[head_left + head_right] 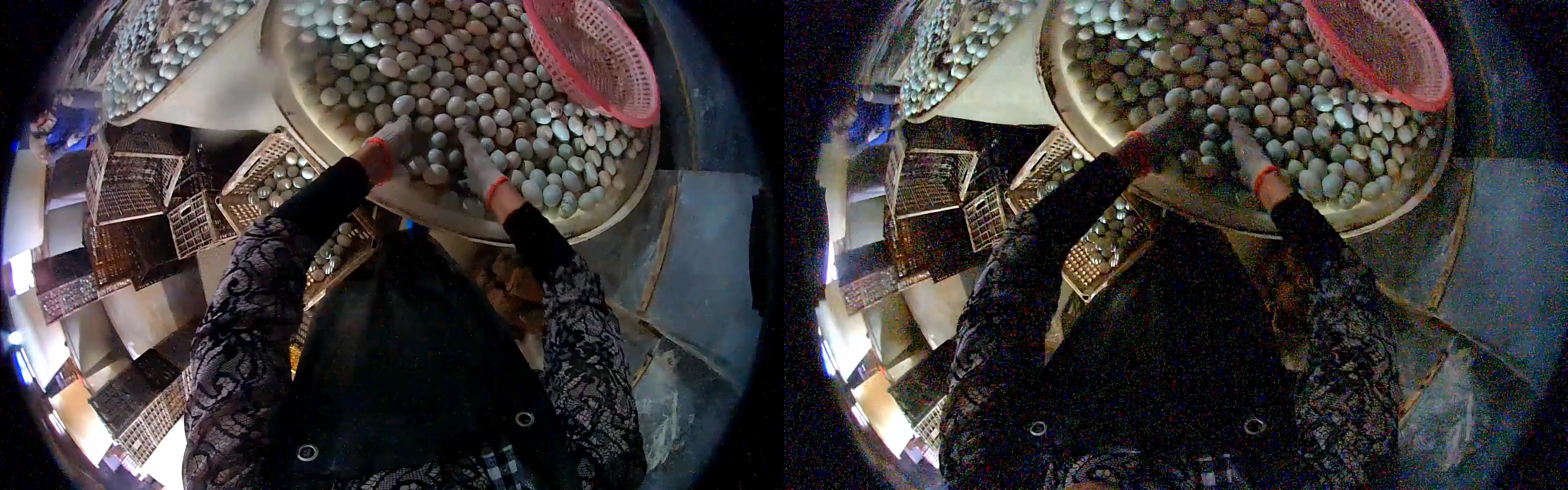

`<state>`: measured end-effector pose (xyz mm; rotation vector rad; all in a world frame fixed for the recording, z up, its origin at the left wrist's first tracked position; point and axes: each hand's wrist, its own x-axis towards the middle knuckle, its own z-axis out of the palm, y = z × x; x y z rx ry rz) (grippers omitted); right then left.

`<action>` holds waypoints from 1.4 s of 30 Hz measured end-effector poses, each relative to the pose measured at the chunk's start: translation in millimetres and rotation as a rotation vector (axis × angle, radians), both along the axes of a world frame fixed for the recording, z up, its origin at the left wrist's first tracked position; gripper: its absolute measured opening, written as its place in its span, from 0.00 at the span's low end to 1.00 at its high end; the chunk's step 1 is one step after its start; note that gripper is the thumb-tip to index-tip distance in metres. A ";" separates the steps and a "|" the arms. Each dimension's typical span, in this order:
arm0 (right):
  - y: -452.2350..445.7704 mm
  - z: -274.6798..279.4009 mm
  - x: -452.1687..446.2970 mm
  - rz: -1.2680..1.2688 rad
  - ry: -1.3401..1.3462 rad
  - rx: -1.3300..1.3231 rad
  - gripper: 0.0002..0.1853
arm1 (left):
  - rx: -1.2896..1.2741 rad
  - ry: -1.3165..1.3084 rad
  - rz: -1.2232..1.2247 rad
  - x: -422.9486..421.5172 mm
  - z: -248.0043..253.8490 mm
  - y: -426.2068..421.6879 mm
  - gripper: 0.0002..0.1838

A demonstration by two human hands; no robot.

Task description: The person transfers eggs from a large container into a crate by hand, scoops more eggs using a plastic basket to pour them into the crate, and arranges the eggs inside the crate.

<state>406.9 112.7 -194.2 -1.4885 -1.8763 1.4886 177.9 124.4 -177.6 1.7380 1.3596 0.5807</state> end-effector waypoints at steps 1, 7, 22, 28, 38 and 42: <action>2.1 1.4 -11.4 -0.168 0.085 -0.195 0.36 | -0.133 -0.114 0.089 4.6 -12.7 2.9 0.25; 12.9 -25.2 -50.4 -0.307 0.340 -0.376 0.25 | -0.752 -0.640 0.602 21.8 -38.3 1.3 0.32; 1.7 3.8 -66.9 -0.479 0.339 -0.247 0.21 | -0.680 -0.945 0.493 21.0 -93.4 5.9 0.27; 11.7 0.7 -67.2 -0.507 0.165 -0.288 0.23 | 0.027 -0.089 0.187 18.4 -47.5 -8.6 0.24; 10.0 47.8 -74.2 -0.592 0.355 -0.136 0.26 | 0.015 -0.157 0.212 15.8 14.8 -19.4 0.21; 13.7 62.1 -74.7 -0.642 0.535 -0.215 0.35 | -0.408 -0.638 0.633 27.5 60.5 -18.7 0.32</action>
